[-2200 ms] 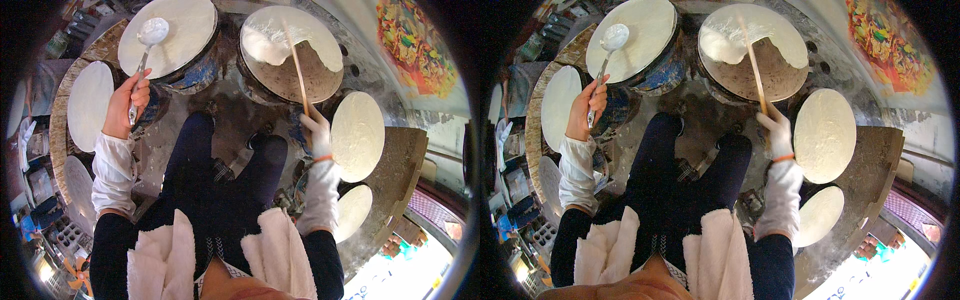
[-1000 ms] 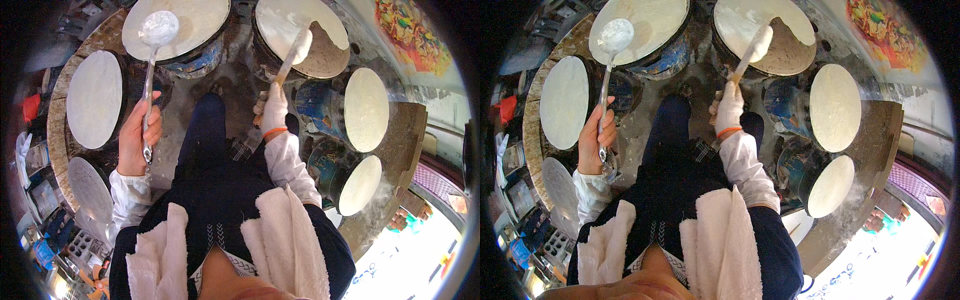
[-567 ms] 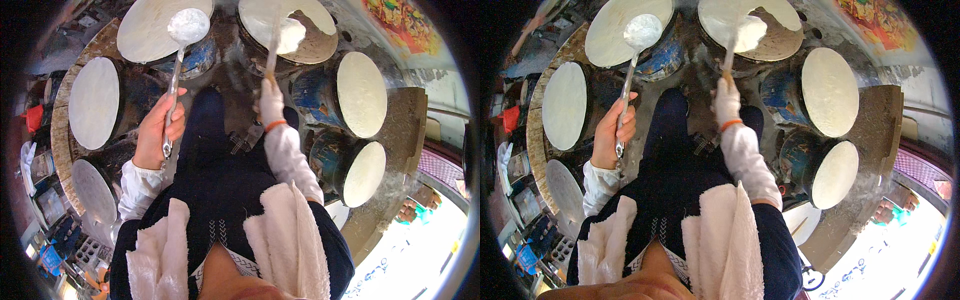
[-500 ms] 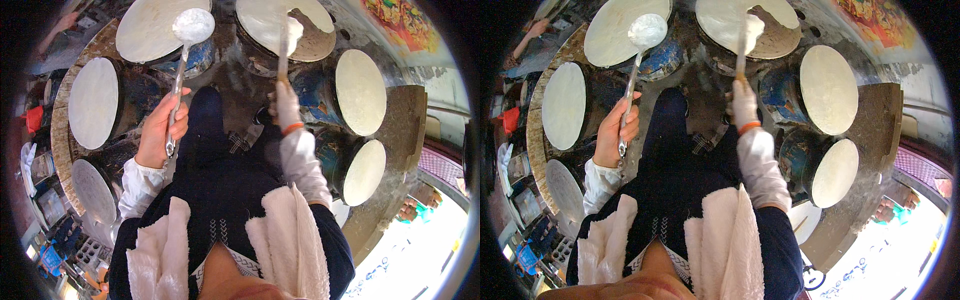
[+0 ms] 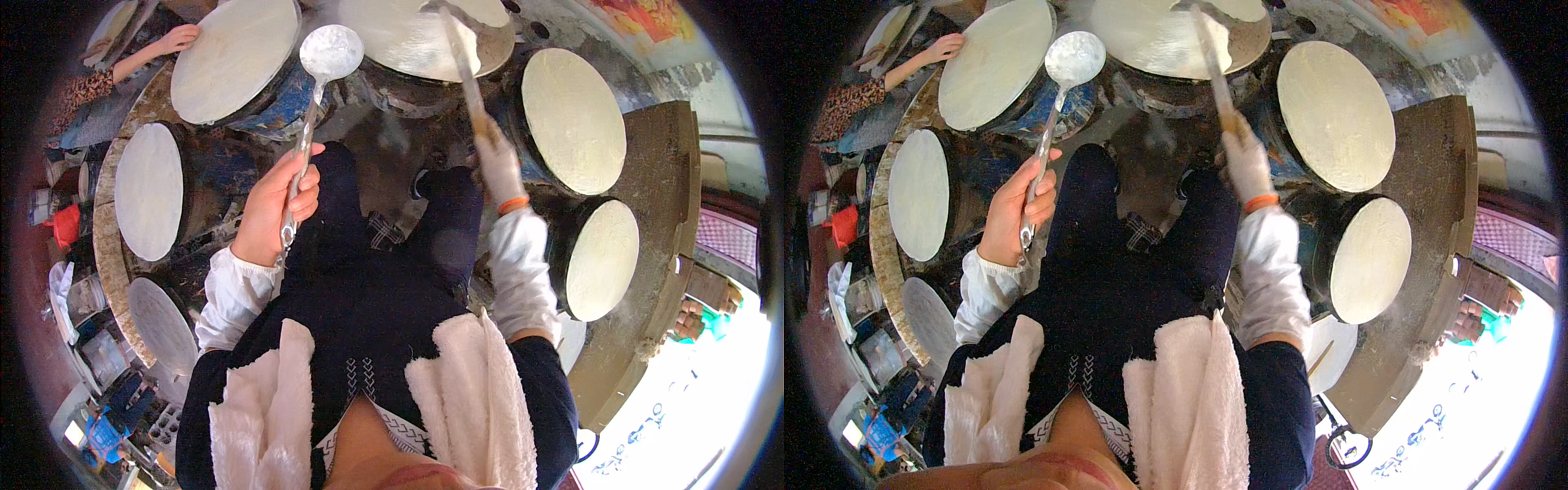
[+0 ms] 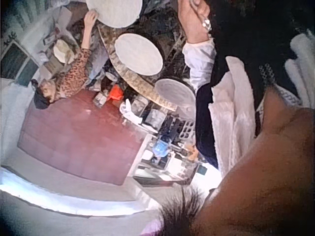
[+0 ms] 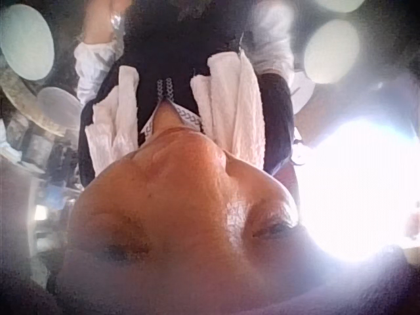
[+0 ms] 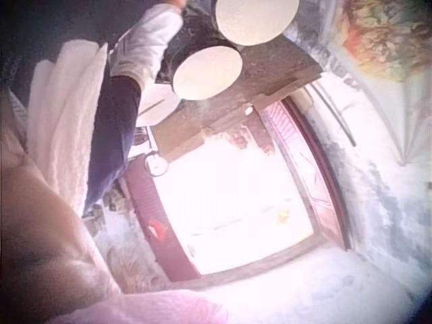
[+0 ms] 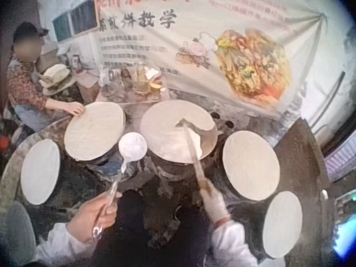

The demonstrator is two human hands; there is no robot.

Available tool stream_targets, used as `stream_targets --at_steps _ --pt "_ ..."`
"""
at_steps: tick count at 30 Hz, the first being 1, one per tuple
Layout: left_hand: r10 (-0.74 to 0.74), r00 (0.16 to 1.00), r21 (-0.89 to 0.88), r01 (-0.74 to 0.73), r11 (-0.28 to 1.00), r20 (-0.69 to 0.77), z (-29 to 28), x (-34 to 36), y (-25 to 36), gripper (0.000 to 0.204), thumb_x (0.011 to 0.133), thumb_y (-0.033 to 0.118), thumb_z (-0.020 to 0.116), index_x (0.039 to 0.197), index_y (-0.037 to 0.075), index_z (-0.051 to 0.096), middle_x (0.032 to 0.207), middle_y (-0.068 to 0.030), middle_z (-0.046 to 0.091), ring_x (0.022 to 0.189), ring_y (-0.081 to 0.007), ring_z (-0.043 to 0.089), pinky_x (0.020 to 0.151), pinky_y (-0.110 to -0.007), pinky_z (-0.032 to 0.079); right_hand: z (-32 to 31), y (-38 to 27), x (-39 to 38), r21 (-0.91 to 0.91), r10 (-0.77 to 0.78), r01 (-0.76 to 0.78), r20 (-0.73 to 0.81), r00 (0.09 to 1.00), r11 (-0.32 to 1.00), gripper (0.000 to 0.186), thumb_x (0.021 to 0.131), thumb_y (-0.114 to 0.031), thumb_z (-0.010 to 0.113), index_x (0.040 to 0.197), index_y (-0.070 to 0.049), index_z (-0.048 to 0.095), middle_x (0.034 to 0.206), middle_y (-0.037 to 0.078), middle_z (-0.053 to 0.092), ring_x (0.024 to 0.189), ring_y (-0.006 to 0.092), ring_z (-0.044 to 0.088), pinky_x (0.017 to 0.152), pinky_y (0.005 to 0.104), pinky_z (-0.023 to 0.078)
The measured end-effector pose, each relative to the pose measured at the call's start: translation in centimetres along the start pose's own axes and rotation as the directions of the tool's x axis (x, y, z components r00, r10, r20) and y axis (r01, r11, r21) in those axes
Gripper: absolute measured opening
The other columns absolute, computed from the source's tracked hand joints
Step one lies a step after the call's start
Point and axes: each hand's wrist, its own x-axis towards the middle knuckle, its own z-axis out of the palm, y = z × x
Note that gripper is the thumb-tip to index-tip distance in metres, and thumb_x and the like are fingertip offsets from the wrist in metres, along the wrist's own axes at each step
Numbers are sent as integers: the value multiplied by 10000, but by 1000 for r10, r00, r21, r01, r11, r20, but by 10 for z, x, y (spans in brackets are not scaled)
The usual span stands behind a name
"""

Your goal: The person scoops batter from a large metal bowl using a ladle and pours it onto several round, heated griddles. They use a wooden spreader to evenly distribute the batter into thin, circular crepes. The person repeatedly flips the crepes to cook both sides and removes finished ones to stack them on a nearby surface.

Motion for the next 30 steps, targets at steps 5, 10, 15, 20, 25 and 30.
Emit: stream_targets --at_steps 5,10,15,20,25,30 --pt "-37 997 2 37 999 68 0 14 -7 328 1068 246 459 1318 37 499 768 14 475 499 -40 391 436 -211 336 -7 -43 -4 213 -12 -44 254 967 976 498 1010 -221 542 1480 -80 454 980 49 604 798 129 531 674 265 411" --pt "-7 999 28 7 1000 33 15 11 -6 334 1071 234 450 1329 25 488 765 15 466 499 -34 381 432 -199 322 4 16 -13 103 26 -48 205 978 994 547 988 -204 592 1488 -47 435 1377 130 595 1241 196 566 1047 295 426" --pt "16 1000 73 -16 997 -3 30 17 -7 342 1079 211 428 1341 -4 471 758 22 450 495 -20 362 430 -180 313 -67 7 40 207 55 -95 194 980 974 535 1000 -226 570 1497 -81 436 1018 51 699 653 94 601 581 265 514" --pt "4 1000 60 -5 998 17 33 23 -10 336 1081 210 422 1337 -3 474 757 29 447 498 -19 363 441 -186 326 -35 5 1 129 212 -286 409 888 949 526 1013 -230 545 1497 -64 422 998 57 668 652 96 591 590 249 502" --pt "-16 999 98 12 995 44 27 31 -8 331 1072 244 451 1319 30 500 771 13 473 512 -36 396 450 -202 334 -31 48 7 367 112 -176 188 976 914 548 1010 -144 541 1519 -30 374 1072 12 652 672 69 569 601 234 486" --pt "-42 997 100 35 994 64 36 40 -10 327 1071 248 451 1307 29 505 772 9 483 509 -42 399 449 -207 341 -37 -10 63 -500 -77 -11 -156 985 866 404 1022 -346 457 1423 -296 456 998 305 664 964 487 641 787 571 509"
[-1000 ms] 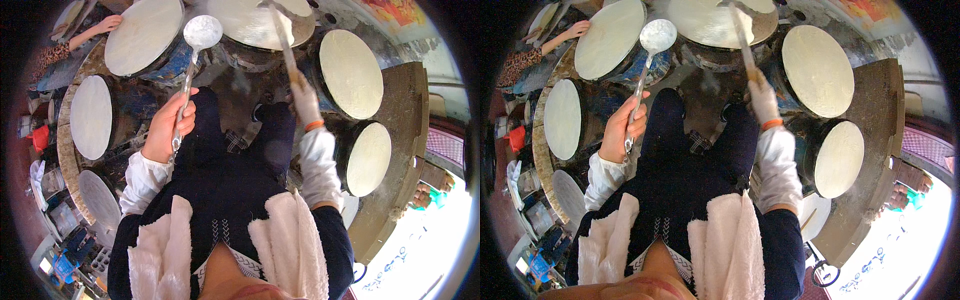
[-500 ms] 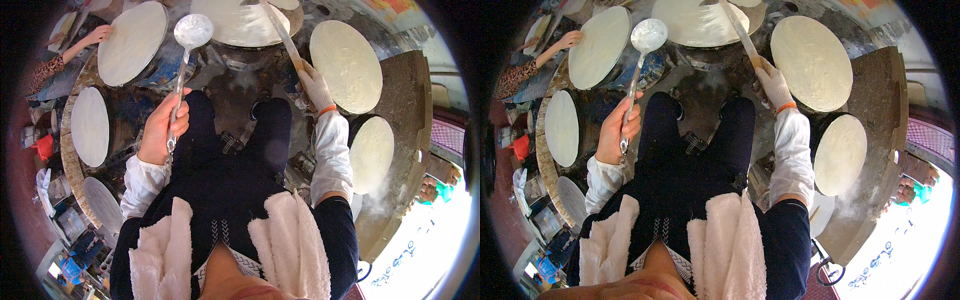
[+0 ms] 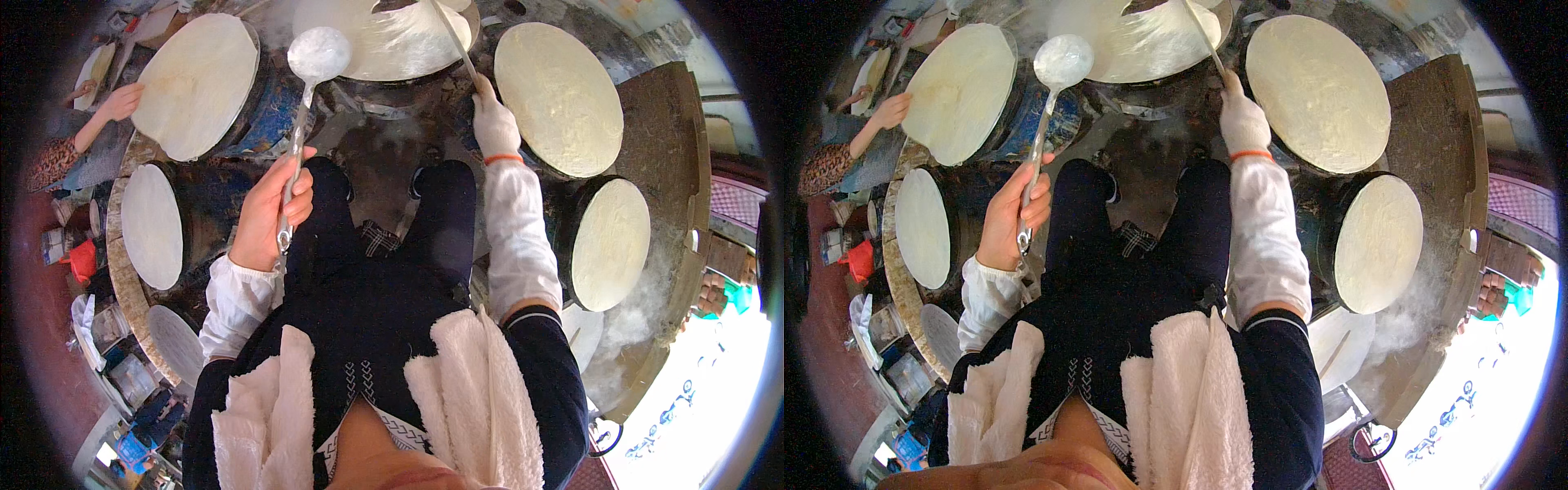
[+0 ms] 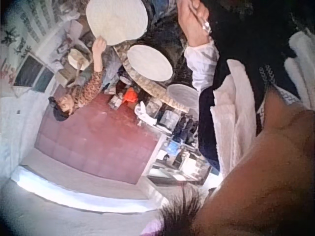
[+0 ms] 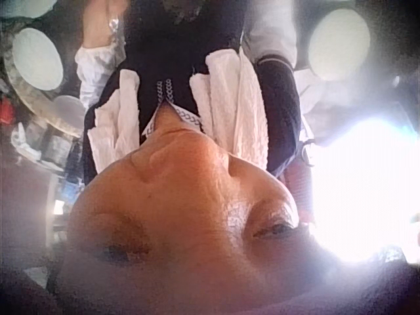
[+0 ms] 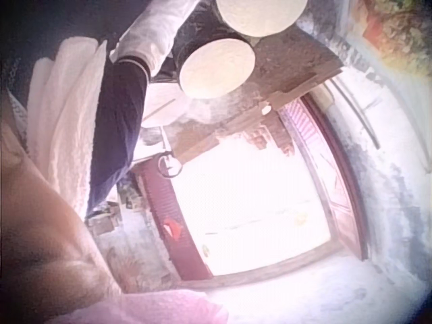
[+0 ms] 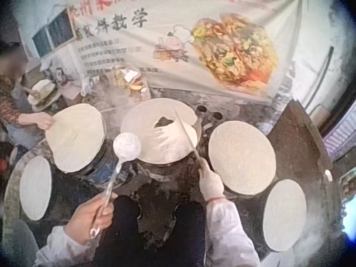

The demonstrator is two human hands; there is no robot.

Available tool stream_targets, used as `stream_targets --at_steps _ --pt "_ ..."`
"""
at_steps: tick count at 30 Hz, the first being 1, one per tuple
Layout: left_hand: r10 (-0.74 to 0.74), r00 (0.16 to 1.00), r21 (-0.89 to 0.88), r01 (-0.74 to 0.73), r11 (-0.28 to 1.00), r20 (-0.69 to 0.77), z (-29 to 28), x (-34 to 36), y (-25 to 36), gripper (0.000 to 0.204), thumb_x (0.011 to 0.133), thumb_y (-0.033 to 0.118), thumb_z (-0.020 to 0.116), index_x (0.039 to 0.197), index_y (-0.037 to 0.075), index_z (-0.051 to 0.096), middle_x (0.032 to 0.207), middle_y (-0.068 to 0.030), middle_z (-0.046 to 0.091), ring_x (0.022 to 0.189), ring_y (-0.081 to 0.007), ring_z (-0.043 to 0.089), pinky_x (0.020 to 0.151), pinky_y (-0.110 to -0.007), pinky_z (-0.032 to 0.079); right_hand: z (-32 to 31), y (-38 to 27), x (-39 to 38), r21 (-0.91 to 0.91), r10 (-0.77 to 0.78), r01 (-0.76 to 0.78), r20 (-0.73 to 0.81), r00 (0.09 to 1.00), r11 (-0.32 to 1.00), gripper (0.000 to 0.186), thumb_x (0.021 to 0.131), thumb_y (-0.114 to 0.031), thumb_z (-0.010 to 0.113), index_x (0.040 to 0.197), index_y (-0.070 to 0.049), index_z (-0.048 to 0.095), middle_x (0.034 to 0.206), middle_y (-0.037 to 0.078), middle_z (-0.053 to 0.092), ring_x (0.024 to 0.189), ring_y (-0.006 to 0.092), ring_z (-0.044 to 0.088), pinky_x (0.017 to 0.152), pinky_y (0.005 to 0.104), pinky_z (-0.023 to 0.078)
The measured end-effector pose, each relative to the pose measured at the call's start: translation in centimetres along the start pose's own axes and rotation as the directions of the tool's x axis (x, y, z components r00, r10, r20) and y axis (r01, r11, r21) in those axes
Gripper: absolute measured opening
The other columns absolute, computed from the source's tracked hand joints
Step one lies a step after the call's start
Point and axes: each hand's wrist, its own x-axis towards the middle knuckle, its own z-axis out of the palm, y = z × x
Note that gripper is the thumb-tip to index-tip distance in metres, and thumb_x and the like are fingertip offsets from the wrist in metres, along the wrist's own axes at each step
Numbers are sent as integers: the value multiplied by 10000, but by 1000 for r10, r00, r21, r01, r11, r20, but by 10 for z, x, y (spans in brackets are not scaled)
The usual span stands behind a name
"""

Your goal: The person scoops batter from a large metal bowl using a ladle and pours it onto several round, heated griddles. They use a wooden spreader to evenly distribute the batter into thin, circular crepes. The person repeatedly flips the crepes to cook both sides and removes finished ones to stack them on a nearby surface.

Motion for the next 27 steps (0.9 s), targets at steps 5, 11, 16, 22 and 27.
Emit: stream_targets --at_steps 5,11,16,22,27 --pt "-26 1000 -11 26 1000 11 9 8 -1 339 1078 216 430 1337 1 472 782 12 479 500 -21 372 442 -189 328 27 -20 -30 -25 -52 49 -175 983 998 500 1013 -311 477 1498 -306 357 893 252 687 771 456 671 687 548 543" --pt "-59 998 -4 58 998 -16 4 15 1 318 1079 213 430 1313 8 492 768 9 495 480 -25 394 429 -186 341 25 -26 -15 125 186 -180 -38 982 976 481 1013 -296 482 1486 -282 391 1045 279 680 902 462 675 743 535 544" --pt "-72 997 50 73 996 -30 9 16 5 305 1079 226 433 1296 22 497 762 13 499 478 -30 410 418 -192 343 24 -18 99 256 8 58 -249 968 965 402 987 -296 493 1358 -147 544 1043 275 683 994 452 653 853 517 514" --pt "-36 996 117 46 992 -84 6 14 7 307 1079 246 434 1292 36 503 749 24 495 479 -32 417 418 -194 348 34 -103 78 332 110 -93 -32 993 939 457 944 -273 505 1352 -79 575 1177 266 656 1132 422 620 990 467 488" --pt "-37 997 124 45 991 -61 -4 16 10 326 1070 271 451 1290 39 519 750 10 508 495 -51 450 425 -199 334 36 -98 63 360 -130 129 -21 991 924 513 955 -371 525 1418 -151 532 1258 257 623 1177 395 607 1022 447 476"
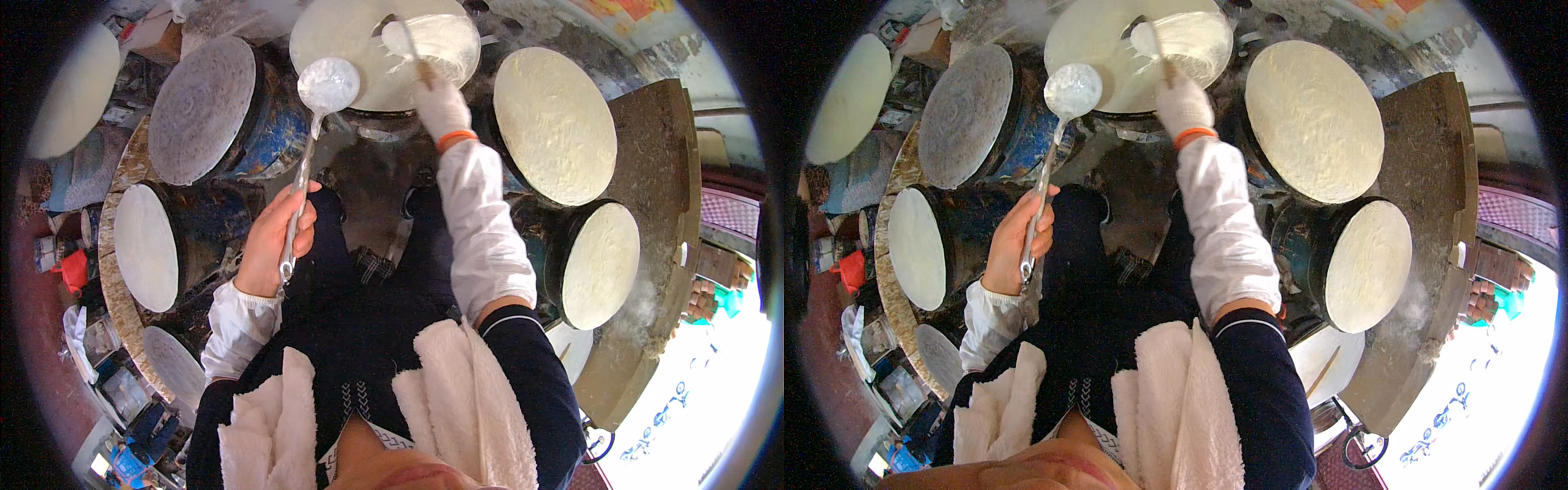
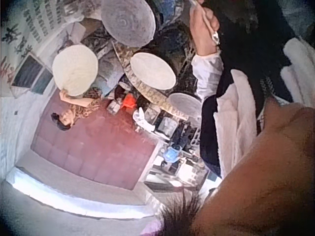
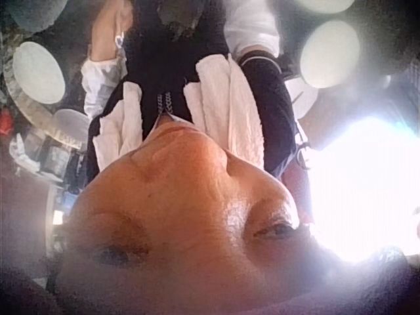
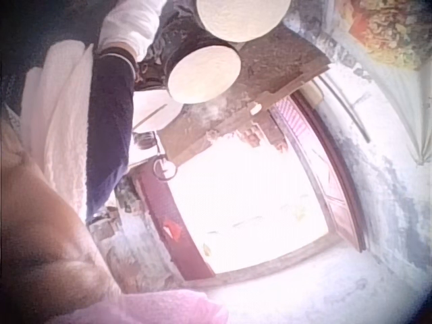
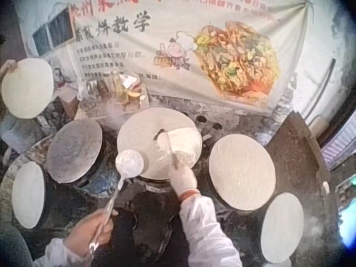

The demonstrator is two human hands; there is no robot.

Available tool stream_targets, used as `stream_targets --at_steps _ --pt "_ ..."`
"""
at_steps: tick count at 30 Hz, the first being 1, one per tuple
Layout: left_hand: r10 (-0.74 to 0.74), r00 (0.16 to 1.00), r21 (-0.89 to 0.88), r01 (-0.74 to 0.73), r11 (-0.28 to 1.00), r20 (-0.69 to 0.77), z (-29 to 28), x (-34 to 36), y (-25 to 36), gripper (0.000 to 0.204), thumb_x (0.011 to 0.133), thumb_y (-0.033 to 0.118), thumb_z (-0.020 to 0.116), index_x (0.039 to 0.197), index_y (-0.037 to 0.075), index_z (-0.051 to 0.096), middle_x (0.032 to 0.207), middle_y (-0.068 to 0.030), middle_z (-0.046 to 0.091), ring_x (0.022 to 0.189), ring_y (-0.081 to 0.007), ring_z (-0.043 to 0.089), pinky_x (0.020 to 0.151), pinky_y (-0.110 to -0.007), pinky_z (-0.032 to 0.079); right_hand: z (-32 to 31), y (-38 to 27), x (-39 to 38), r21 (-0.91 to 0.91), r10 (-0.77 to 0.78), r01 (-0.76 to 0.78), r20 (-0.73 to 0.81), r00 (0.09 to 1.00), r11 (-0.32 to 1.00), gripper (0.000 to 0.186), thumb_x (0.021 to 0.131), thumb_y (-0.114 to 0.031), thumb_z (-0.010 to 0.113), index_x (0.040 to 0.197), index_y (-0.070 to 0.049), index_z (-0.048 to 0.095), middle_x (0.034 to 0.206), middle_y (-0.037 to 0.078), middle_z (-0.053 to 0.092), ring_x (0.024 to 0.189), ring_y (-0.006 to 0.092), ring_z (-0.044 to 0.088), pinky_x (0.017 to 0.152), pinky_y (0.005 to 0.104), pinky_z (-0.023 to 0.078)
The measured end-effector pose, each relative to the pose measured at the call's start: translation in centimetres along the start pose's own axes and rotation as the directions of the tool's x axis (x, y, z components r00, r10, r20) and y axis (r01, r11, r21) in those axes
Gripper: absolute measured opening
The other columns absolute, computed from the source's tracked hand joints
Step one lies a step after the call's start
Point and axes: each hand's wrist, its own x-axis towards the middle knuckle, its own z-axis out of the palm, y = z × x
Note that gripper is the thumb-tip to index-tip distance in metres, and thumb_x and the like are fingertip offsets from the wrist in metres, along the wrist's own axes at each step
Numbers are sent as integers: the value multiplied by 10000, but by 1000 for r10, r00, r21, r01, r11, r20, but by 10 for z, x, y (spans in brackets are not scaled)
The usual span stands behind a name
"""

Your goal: The person scoops batter from a large metal bowl using a ladle and pours it onto several round, heated griddles. They use a wooden spreader to evenly distribute the batter into thin, circular crepes. The person repeatedly flips the crepes to cook both sides and removes finished ones to stack them on a nearby surface.

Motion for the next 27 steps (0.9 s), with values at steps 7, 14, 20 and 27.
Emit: stream_targets --at_steps 7,14,20,27 --pt "24 1000 -42 -23 999 15 -14 -13 -4 331 1071 269 454 1297 35 518 751 15 501 497 -48 440 430 -198 333 -45 62 -54 153 245 -224 -135 960 963 472 951 -214 554 1413 -120 537 1319 156 633 1233 300 600 1035 372 456" --pt "19 999 -36 -18 999 25 -15 -7 -5 337 1068 270 461 1303 35 519 762 17 492 507 -46 430 440 -199 333 2 4 -51 30 114 -112 -72 991 993 467 950 -276 550 1416 -245 536 1243 189 648 1149 386 616 977 413 486" --pt "41 999 -72 -41 997 -9 -15 -14 1 405 1063 225 465 1397 -4 467 768 12 516 491 -33 429 435 -186 348 -13 37 -114 89 169 -153 -230 958 984 511 968 -216 535 1472 -223 458 1225 201 664 1092 379 658 909 431 524" --pt "43 999 -43 -42 998 23 -13 21 19 409 1047 193 477 1408 2 467 816 -4 530 519 -38 441 456 -195 356 19 17 -60 141 25 -14 -79 997 990 487 960 -257 566 1432 -146 518 1249 213 645 1139 355 639 969 431 500"
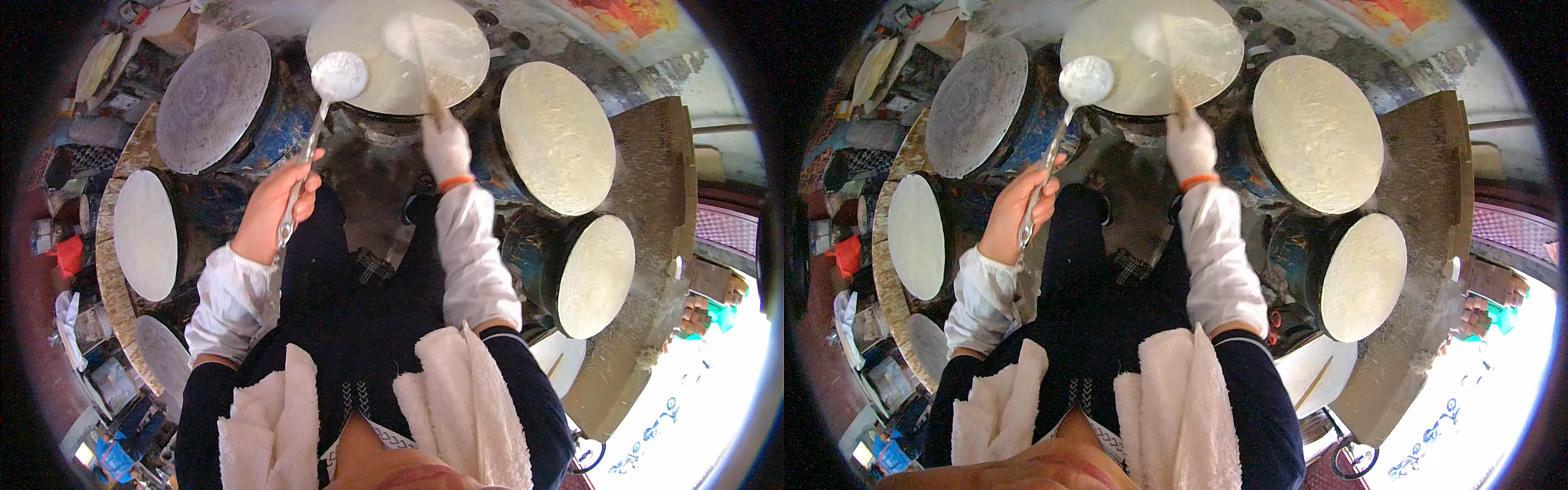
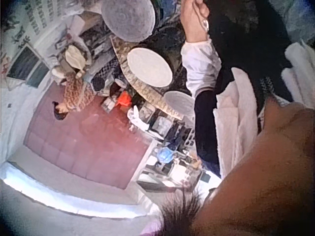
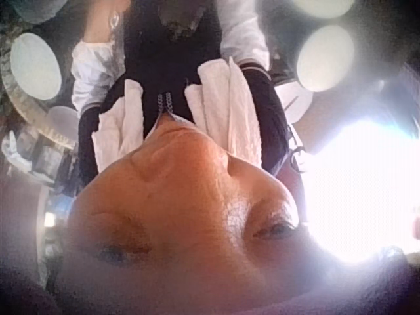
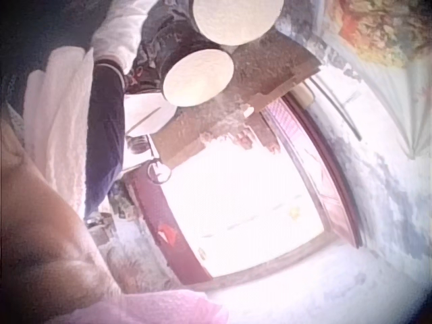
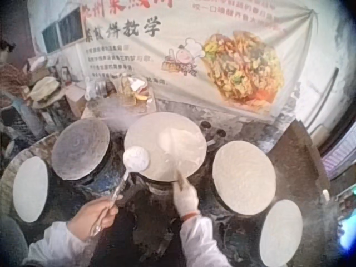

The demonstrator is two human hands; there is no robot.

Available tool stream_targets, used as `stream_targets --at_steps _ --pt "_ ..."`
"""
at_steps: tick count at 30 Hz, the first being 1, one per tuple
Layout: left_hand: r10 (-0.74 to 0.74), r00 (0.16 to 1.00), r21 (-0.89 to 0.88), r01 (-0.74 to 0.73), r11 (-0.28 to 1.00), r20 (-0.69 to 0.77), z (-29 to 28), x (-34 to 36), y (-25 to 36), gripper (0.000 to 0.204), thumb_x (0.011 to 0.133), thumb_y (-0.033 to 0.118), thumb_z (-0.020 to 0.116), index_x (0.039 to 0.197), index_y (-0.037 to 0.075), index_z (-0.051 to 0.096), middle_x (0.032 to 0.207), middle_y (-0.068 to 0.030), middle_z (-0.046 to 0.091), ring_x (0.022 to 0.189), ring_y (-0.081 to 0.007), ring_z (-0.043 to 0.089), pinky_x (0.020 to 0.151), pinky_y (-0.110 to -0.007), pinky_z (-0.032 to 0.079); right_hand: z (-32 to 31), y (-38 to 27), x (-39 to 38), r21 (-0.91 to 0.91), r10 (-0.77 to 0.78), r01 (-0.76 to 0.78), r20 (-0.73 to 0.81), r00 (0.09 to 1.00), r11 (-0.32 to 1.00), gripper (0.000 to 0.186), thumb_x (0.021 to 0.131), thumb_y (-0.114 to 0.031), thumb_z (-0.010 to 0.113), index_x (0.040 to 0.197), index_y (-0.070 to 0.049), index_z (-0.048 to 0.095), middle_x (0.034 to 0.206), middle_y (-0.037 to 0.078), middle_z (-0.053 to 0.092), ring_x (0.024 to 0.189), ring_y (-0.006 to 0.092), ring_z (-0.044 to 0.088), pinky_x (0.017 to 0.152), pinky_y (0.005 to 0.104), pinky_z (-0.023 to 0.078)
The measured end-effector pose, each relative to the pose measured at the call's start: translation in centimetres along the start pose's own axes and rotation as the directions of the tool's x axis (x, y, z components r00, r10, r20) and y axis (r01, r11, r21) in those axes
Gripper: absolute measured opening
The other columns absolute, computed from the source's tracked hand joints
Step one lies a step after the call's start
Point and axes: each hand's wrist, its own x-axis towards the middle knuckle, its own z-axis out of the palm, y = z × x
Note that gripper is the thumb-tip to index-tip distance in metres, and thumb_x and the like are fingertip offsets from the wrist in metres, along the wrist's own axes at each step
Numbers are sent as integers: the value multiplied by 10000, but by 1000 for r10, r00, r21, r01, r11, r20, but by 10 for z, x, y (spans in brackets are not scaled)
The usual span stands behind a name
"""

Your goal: The person scoops batter from a large metal bowl using a ladle and pours it onto several round, heated griddles. They use a wooden spreader to evenly distribute the batter into thin, circular crepes. The person repeatedly flips the crepes to cook both sides and removes finished ones to stack them on a nearby surface.

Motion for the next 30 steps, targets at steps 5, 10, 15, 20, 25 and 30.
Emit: stream_targets --at_steps 5,10,15,20,25,30 --pt "12 1000 77 -14 997 21 3 52 23 356 1037 200 494 1352 36 515 806 17 523 525 -42 431 462 -193 351 -63 17 76 -221 46 -73 -125 991 972 452 957 -322 567 1374 -149 579 1152 188 693 1082 374 656 913 437 520" --pt "109 994 219 -108 970 11 6 105 53 338 1037 216 512 1314 24 529 796 11 538 534 -43 436 461 -194 361 -59 27 76 -193 -116 178 296 948 965 491 940 -296 579 1374 -66 561 1192 248 660 1149 361 635 983 380 481" --pt "152 988 288 -152 945 24 24 145 63 223 1035 254 533 1101 41 555 775 -5 547 542 -68 440 467 -237 358 -67 15 11 118 -70 57 108 992 991 452 963 -175 559 1391 -31 547 1339 182 624 1215 265 616 1003 333 467" --pt "132 991 295 -120 948 -22 40 162 20 216 1032 258 529 976 50 512 769 -50 564 522 -107 457 441 -260 358 -10 8 -6 285 120 -147 111 987 947 473 955 -130 587 1413 -27 532 1317 154 643 1214 202 605 1011 315 454" --pt "-56 997 -242 68 968 55 51 136 42 273 1053 187 483 1196 -45 490 796 -79 560 508 -93 466 427 -238 406 21 -30 4 299 58 -112 183 981 948 446 955 -156 568 1374 0 556 1199 167 697 1090 185 645 932 292 477" --pt "275 850 -434 -61 899 449 31 74 83 301 1065 151 427 1248 -80 487 844 -66 535 523 -65 436 450 -208 406 -26 -29 24 213 -159 191 -161 974 958 439 978 -167 567 1401 -51 556 1143 132 722 989 207 681 855 309 516"
